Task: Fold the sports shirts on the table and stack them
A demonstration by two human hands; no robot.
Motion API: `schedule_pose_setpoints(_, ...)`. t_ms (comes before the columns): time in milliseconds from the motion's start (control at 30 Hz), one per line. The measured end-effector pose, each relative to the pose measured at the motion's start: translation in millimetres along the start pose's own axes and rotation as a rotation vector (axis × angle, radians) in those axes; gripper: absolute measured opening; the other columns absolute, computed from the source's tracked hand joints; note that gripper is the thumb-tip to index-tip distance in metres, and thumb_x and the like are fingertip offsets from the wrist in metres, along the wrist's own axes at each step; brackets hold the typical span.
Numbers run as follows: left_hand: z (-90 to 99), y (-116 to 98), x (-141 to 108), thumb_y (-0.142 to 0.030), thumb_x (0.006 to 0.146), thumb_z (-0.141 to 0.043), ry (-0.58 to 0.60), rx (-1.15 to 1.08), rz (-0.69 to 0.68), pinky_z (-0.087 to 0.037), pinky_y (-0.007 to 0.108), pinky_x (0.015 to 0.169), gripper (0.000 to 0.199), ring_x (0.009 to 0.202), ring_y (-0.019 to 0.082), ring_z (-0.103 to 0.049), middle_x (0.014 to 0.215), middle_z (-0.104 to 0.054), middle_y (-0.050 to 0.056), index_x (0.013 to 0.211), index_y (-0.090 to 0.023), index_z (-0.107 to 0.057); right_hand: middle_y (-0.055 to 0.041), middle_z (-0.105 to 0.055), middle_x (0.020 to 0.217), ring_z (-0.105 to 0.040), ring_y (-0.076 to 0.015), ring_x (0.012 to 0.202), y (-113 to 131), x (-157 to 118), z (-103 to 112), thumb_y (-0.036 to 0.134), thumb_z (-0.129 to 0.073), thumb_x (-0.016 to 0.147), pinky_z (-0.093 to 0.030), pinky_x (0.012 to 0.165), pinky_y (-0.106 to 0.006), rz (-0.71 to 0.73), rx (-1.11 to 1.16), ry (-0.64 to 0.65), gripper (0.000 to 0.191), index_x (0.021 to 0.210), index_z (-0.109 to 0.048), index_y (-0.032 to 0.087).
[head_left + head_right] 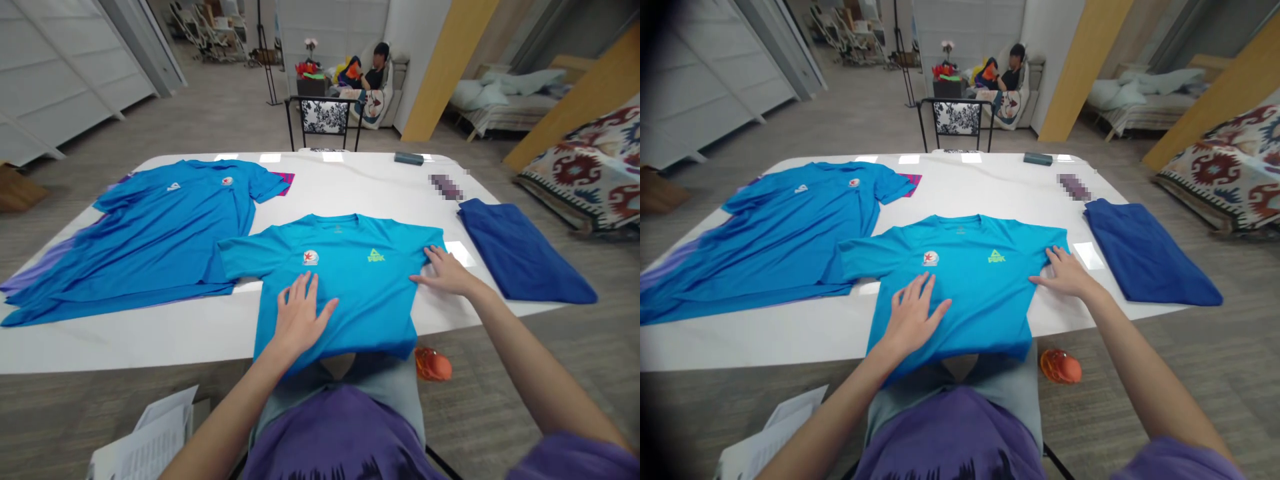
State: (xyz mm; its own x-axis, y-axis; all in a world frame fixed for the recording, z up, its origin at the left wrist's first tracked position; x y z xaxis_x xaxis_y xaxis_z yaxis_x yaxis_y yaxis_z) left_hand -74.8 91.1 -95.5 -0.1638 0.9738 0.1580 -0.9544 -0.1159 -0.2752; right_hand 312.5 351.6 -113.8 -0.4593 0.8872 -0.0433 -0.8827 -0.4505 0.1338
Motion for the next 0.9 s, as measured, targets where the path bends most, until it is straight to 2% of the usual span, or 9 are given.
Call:
schedule_pose_setpoints(67,7.1,11,35,-0.066,0.117,-0.035,-0.025,-0.002,-0.001,-0.027,0.061,0.140,0.075,0.174,0.034,-0.030,0.186,-0.037,0.012,0.181,-0.027,-0.039,-0.0184,-0.042,0.182,-0.036,-0.0449,0.171,12,-2,14,0.089,-0.050,0.099,-0.027,0.144,-0.063,0.059,0.065,-0.063,0.108,0.180,-0.038,0.018)
schedule_pose_setpoints(133,5.7,33,86,-0.061,0.118,-0.031,-0.023,0.009,0.004,-0.022,0.060,0.142,0.072,0.176,0.033,-0.026,0.187,-0.034,0.010,0.181,-0.026,-0.040,-0.0106,-0.043,0.182,-0.037,-0.0397,0.172,43,14,18,0.080,-0.038,0.110,-0.030,0.144,-0.060,0.112,0.164,-0.073,0.089,0.180,-0.039,0.026)
schedule_pose_setpoints(233,-14.6,69,167,-0.059,0.118,-0.032,0.101,0.031,-0.010,-0.020,0.059,0.143,0.072,0.178,0.034,-0.021,0.188,-0.031,0.007,0.182,-0.026,-0.039,-0.0046,-0.032,0.188,-0.027,-0.0402,0.176,87,65,5,0.077,-0.032,0.113,-0.021,0.146,-0.065,0.110,0.221,0.027,0.082,0.180,-0.040,0.031)
schedule_pose_setpoints(300,-30.0,85,214,-0.062,0.117,-0.034,0.172,0.044,-0.028,-0.018,0.060,0.143,0.075,0.179,0.035,-0.017,0.189,-0.028,0.006,0.183,-0.026,-0.036,-0.0032,-0.023,0.191,-0.017,-0.0431,0.178,95,110,-3,0.081,-0.037,0.111,-0.012,0.145,-0.071,0.079,0.182,0.048,0.086,0.181,-0.038,0.033)
schedule_pose_setpoints(367,-42.1,95,258,-0.066,0.116,-0.034,0.183,0.049,-0.038,-0.014,0.061,0.144,0.079,0.179,0.035,-0.014,0.191,-0.024,0.005,0.184,-0.025,-0.033,-0.0020,-0.019,0.192,-0.012,-0.0436,0.179,83,157,-6,0.082,-0.040,0.109,-0.007,0.144,-0.073,0.066,0.135,0.024,0.088,0.183,-0.034,0.034)
schedule_pose_setpoints(433,-52.9,99,302,-0.069,0.116,-0.033,0.159,0.043,-0.042,-0.011,0.061,0.144,0.082,0.179,0.034,-0.012,0.191,-0.021,0.004,0.184,-0.025,-0.031,-0.0009,-0.018,0.192,-0.012,-0.0425,0.179,59,204,-6,0.083,-0.040,0.109,-0.006,0.144,-0.072,0.088,0.098,0.004,0.088,0.183,-0.032,0.035)
schedule_pose_setpoints(667,-89.9,98,467,-0.075,0.114,-0.041,0.117,-0.028,-0.093,-0.008,0.062,0.145,0.086,0.179,0.034,-0.012,0.191,-0.021,0.002,0.183,-0.025,-0.034,-0.0051,-0.019,0.192,-0.017,-0.0433,0.177,-25,347,7,0.084,-0.039,0.110,-0.011,0.142,-0.074,0.229,0.046,-0.006,0.090,0.184,-0.030,0.032)
schedule_pose_setpoints(800,-88.2,95,542,-0.076,0.113,-0.048,0.087,-0.067,-0.111,-0.006,0.062,0.145,0.085,0.179,0.029,-0.013,0.191,-0.023,0.001,0.182,-0.028,-0.034,-0.0039,-0.015,0.193,-0.014,-0.0415,0.178,-47,402,26,0.083,-0.035,0.111,-0.009,0.143,-0.072,0.266,0.011,-0.006,0.091,0.185,-0.025,0.031)
schedule_pose_setpoints(900,-86.1,90,568,-0.070,0.114,-0.056,0.071,-0.073,-0.108,-0.003,0.062,0.145,0.084,0.177,0.027,-0.016,0.189,-0.028,0.006,0.180,-0.021,-0.038,-0.0076,-0.017,0.193,-0.015,-0.0424,0.178,-44,420,33,0.084,-0.033,0.112,-0.004,0.143,-0.072,0.253,-0.044,-0.006,0.094,0.185,-0.026,0.025)
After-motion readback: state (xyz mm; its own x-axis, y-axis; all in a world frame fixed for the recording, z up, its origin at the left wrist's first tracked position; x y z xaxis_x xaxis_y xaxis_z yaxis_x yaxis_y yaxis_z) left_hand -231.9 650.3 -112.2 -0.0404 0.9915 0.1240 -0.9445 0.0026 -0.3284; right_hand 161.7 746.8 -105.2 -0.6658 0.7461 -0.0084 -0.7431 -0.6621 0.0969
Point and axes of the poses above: each hand's wrist, its own x-axis towards the middle knuckle, its own z-axis out of the back of the hand, y = z × x, the point moved 6 cm from there along x, towards the middle knuckle
